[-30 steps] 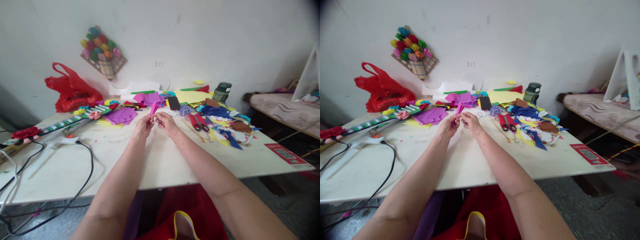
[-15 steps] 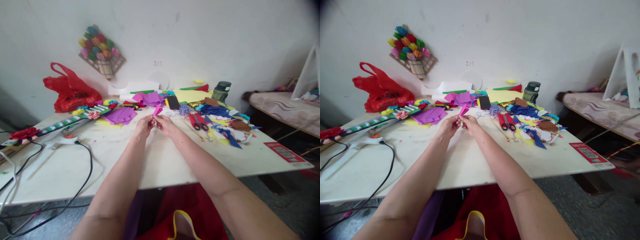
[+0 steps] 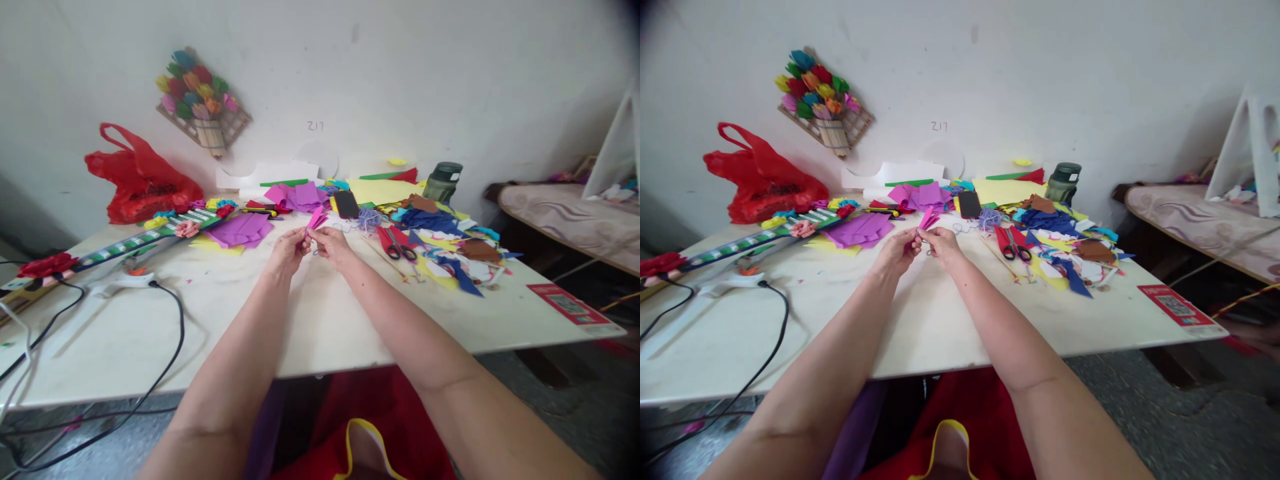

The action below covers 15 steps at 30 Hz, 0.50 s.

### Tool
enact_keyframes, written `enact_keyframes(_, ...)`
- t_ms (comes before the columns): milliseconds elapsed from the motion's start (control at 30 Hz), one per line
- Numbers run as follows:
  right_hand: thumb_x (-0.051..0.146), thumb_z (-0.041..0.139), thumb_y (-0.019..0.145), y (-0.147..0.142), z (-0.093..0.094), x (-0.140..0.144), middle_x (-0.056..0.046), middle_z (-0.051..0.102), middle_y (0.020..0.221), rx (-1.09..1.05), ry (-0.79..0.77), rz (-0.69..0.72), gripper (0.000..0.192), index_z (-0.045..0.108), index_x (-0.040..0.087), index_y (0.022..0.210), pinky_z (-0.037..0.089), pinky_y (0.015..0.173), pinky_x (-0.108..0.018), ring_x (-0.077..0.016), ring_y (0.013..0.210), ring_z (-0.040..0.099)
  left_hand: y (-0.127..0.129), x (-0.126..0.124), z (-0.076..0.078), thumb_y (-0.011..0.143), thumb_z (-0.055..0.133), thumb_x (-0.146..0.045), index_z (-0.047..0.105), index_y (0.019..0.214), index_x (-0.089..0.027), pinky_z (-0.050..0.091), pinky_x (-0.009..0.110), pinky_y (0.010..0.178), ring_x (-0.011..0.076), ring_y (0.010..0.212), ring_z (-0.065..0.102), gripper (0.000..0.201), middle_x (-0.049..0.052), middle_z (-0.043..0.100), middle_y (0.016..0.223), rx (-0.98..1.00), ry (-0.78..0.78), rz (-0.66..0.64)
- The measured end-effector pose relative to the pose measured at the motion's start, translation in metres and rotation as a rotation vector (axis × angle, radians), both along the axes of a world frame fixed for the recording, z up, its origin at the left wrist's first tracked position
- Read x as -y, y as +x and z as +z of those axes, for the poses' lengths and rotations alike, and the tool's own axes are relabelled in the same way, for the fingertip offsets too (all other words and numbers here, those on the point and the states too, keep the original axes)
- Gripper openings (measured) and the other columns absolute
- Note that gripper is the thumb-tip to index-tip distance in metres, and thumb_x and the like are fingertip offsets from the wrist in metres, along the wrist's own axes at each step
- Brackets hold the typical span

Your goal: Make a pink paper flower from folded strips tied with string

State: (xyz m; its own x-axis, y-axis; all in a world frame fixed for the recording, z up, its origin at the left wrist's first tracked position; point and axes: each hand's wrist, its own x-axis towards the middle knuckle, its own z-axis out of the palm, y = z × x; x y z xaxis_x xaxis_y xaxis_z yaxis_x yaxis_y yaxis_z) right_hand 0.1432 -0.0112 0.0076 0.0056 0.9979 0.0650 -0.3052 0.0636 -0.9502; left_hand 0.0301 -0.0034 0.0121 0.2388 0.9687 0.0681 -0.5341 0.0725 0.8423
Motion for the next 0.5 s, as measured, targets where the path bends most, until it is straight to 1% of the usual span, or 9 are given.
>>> enact_keyframes(100,0.040,0.075,0.056,0.0000,0.0007,-0.0002,0.012,0.031,0.040,0.011,-0.015,-0.012,0.038,0.045,0.017,0.061,0.013,0.036,-0.018,-0.0011,0.036,0.019,-0.0003,-0.0001,-0.0014,0.068,0.061,-0.014,0.059,0.073,-0.010,0.039,0.015,0.043,0.0031,0.042,0.043,0.007,-0.002,0.051,0.052,-0.018,0.027,0.011)
enact_keyframes(267,0.040,0.075,0.056,0.0011,-0.0003,-0.0013,0.012,0.030,0.039,0.047,-0.037,-0.039,0.039,0.044,0.018,0.061,0.012,0.036,-0.019,-0.0015,0.036,0.020,-0.0008,0.0008,-0.0023,0.066,0.063,-0.016,0.059,0.071,-0.010,0.038,0.015,0.043,0.0036,0.043,0.043,0.009,-0.002,0.052,0.052,-0.036,0.068,0.025)
enact_keyframes(500,0.040,0.076,0.055,0.0012,0.0001,0.0005,0.012,0.027,0.039,0.111,-0.086,-0.088,0.039,0.044,0.019,0.061,0.011,0.036,-0.019,-0.0022,0.036,0.018,-0.0023,0.0024,-0.0010,0.064,0.063,-0.016,0.059,0.067,-0.010,0.037,0.015,0.041,0.0037,0.042,0.042,0.008,-0.001,0.052,0.050,-0.087,0.058,0.047)
